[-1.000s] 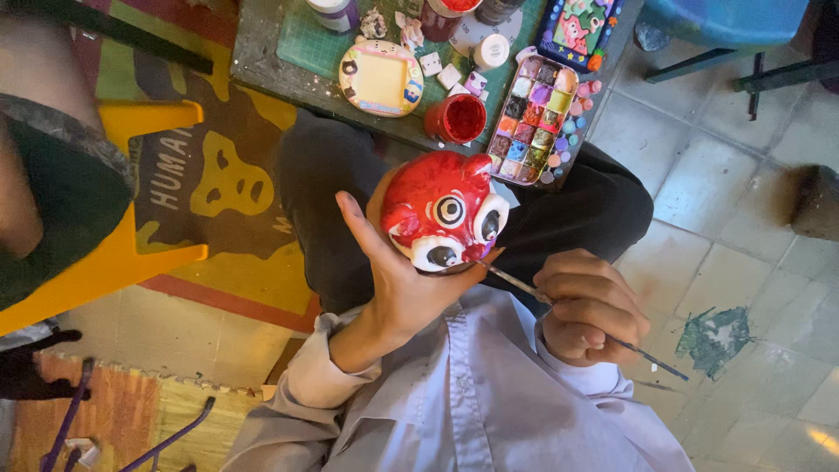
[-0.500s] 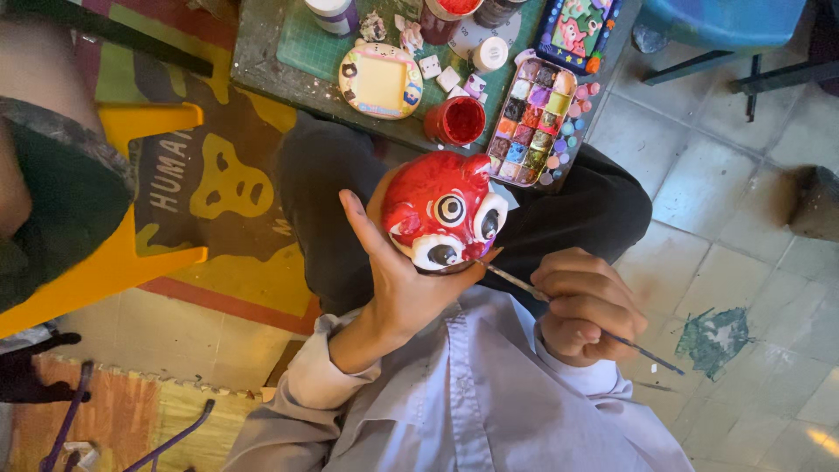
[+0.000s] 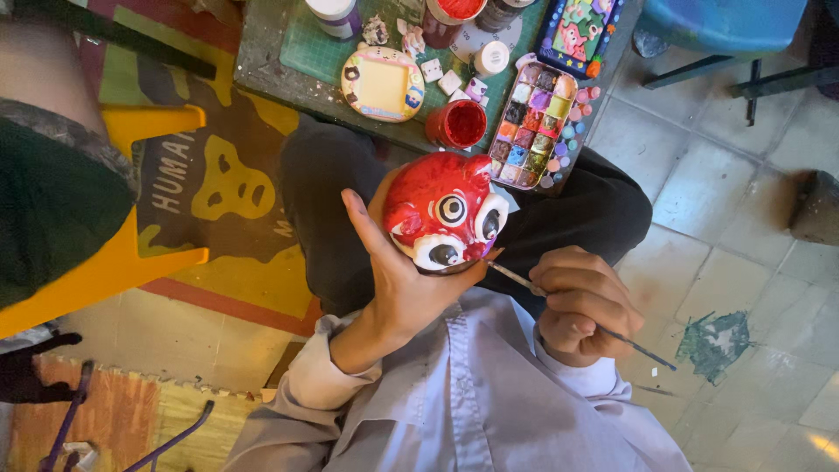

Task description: The person sits at a low table and paints a small red lion-head figurine with a brush, dipping the brush in a cup of water and loading it from a watercolor palette and paint jars. They rotate the figurine to paint different sides, add white and purple details to the face, then set it on the table and handle a red paint jar.

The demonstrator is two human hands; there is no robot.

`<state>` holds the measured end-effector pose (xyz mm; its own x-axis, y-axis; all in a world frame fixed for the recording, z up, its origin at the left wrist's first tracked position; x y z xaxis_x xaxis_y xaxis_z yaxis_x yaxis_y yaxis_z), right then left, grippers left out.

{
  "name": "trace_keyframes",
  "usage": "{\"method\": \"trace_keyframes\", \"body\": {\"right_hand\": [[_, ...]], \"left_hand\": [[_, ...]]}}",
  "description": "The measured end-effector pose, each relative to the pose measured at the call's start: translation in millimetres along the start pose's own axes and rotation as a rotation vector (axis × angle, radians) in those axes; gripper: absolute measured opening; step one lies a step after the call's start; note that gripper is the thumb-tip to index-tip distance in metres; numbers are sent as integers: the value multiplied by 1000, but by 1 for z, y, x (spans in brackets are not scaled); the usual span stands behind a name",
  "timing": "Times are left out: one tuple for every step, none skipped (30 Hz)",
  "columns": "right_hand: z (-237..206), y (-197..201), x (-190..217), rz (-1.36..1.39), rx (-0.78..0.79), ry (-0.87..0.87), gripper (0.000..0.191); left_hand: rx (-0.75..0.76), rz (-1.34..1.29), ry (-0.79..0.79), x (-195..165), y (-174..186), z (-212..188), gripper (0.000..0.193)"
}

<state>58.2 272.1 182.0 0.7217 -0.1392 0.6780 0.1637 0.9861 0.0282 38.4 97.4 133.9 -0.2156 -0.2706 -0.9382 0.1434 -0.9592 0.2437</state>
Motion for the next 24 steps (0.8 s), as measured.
{"method": "trace_keyframes", "body": {"right_hand": [[0, 0, 0, -13, 5, -10, 48], [0, 1, 0, -6, -4, -12, 47], [0, 2, 1, 0, -13, -14, 47], [0, 2, 1, 5, -23, -16, 46], [0, 2, 1, 13, -32, -11, 46], [-1, 2, 1, 21, -41, -5, 46], [-1, 1, 1, 29, -50, 0, 46], [-1, 0, 1, 26, -46, 21, 46], [-1, -1, 0, 23, -41, 40, 46], [-1, -2, 1, 20, -37, 62, 45], [-1, -4, 0, 13, -28, 46, 45], [0, -4, 0, 6, -19, 30, 45], [0, -5, -1, 0, -9, 12, 46], [0, -5, 0, -6, -6, 3, 46], [0, -5, 0, -13, -3, -6, 46], [0, -5, 0, -19, -1, -14, 46], [0, -5, 0, -21, -2, -18, 46], [0, -4, -1, -23, -4, -21, 46], [0, -4, -1, -25, -6, -25, 46], [0, -3, -1, -20, -10, 2, 46], [0, -2, -1, -16, -15, 28, 46], [-1, -2, -1, -11, -20, 55, 46], [-1, 0, -1, -9, -34, 39, 46], [-1, 1, -2, -5, -49, 23, 47]], "left_hand": [[-2, 2, -3, 0, 0, 0, 144], [-2, 0, -3, 0, 0, 1, 144], [0, -2, -3, 0, 0, 1, 144], [2, -5, -4, 0, 0, 1, 144], [1, 6, -8, 0, 0, 1, 144], [1, 17, -13, 0, 0, 1, 144], [0, 27, -17, 0, 0, 1, 145], [-1, 22, -13, 0, 0, 1, 145], [0, 16, -9, 1, 1, 1, 145], [-1, 9, -6, 1, 2, 1, 145], [0, 4, -6, 1, 2, 1, 144], [0, 0, -6, 1, 2, 1, 144], [-1, -4, -3, 1, 2, 1, 143], [-3, 7, -6, 1, 3, 1, 143], [-6, 18, -8, 1, 3, 1, 144], [-8, 29, -11, 1, 3, 1, 144], [-5, 29, -8, 1, 3, 1, 145], [-2, 30, -4, 2, 3, 1, 145], [1, 30, -1, 2, 3, 1, 146], [0, 25, 3, 2, 3, 1, 146], [0, 19, 7, 2, 3, 0, 146], [0, 14, 12, 3, 3, 0, 146], [-3, 14, 18, 3, 3, 0, 146], [-7, 16, 25, 3, 2, -1, 146]]}}
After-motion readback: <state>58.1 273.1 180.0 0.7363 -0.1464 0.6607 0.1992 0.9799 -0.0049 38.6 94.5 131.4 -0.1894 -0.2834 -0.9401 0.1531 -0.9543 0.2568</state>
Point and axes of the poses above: each hand's wrist, its own z-axis towards the middle knuckle, its own y-axis out of the back of the hand, x = y × z, the point moved 5 cm from there along z, towards the middle knuckle, and after that the axes turned 8 degrees about z, right-handed, at the moved point
